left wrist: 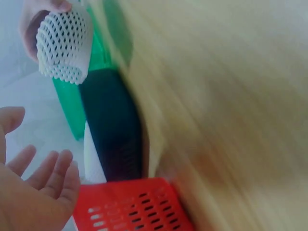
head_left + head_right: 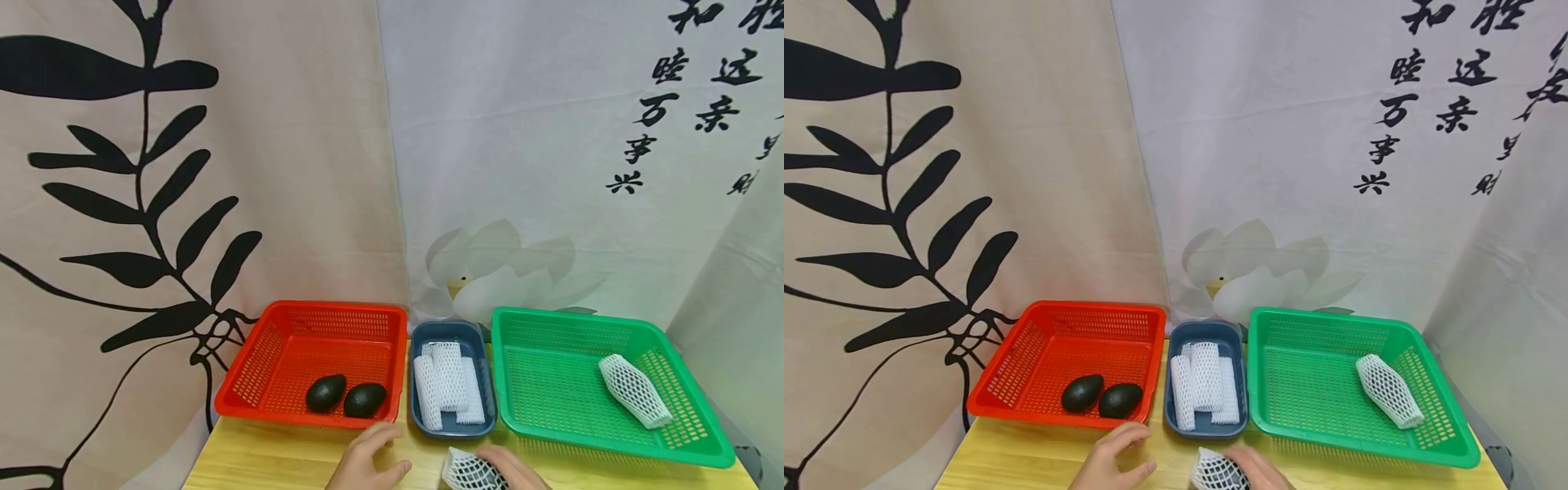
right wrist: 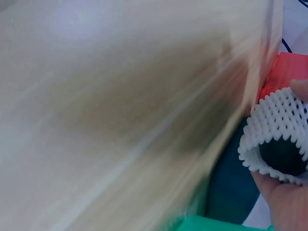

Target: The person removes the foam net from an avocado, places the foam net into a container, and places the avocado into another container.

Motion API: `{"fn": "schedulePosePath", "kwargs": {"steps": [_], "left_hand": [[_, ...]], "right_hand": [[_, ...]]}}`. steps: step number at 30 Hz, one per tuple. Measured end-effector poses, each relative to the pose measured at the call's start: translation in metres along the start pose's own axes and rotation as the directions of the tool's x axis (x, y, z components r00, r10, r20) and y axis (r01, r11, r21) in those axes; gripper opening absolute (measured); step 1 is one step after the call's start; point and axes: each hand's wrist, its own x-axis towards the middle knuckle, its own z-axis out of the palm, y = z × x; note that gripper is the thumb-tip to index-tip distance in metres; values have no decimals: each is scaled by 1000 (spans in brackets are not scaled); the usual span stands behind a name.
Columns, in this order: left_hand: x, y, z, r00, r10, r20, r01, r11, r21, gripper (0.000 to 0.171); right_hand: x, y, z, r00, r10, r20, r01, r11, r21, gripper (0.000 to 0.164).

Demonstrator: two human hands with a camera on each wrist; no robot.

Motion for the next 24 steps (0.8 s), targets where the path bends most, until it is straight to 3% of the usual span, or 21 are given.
{"fn": "schedulePosePath", "kwargs": {"steps": [3,8,13,18,24], "left_hand": [[0,-2,4,997,-21,79,23,999,-28,36],[3,-8,14,987,13,158,-4,998,-61,33],[3,-17,23,976,152,155,-148,988,-40,31],[4,-27,35,940,304,153,-304,952,-20,25],[5,-34,45,903,376,206,-378,925,-31,22]], "right_hand": [[-4,3,8,999,-20,-47,21,1000,21,71],[-8,3,16,998,6,-63,-2,998,59,68],[-9,3,19,999,19,-38,-17,998,63,65],[-11,10,23,998,-49,-33,52,994,96,56],[-17,13,31,997,-65,-34,70,981,181,45]]}}
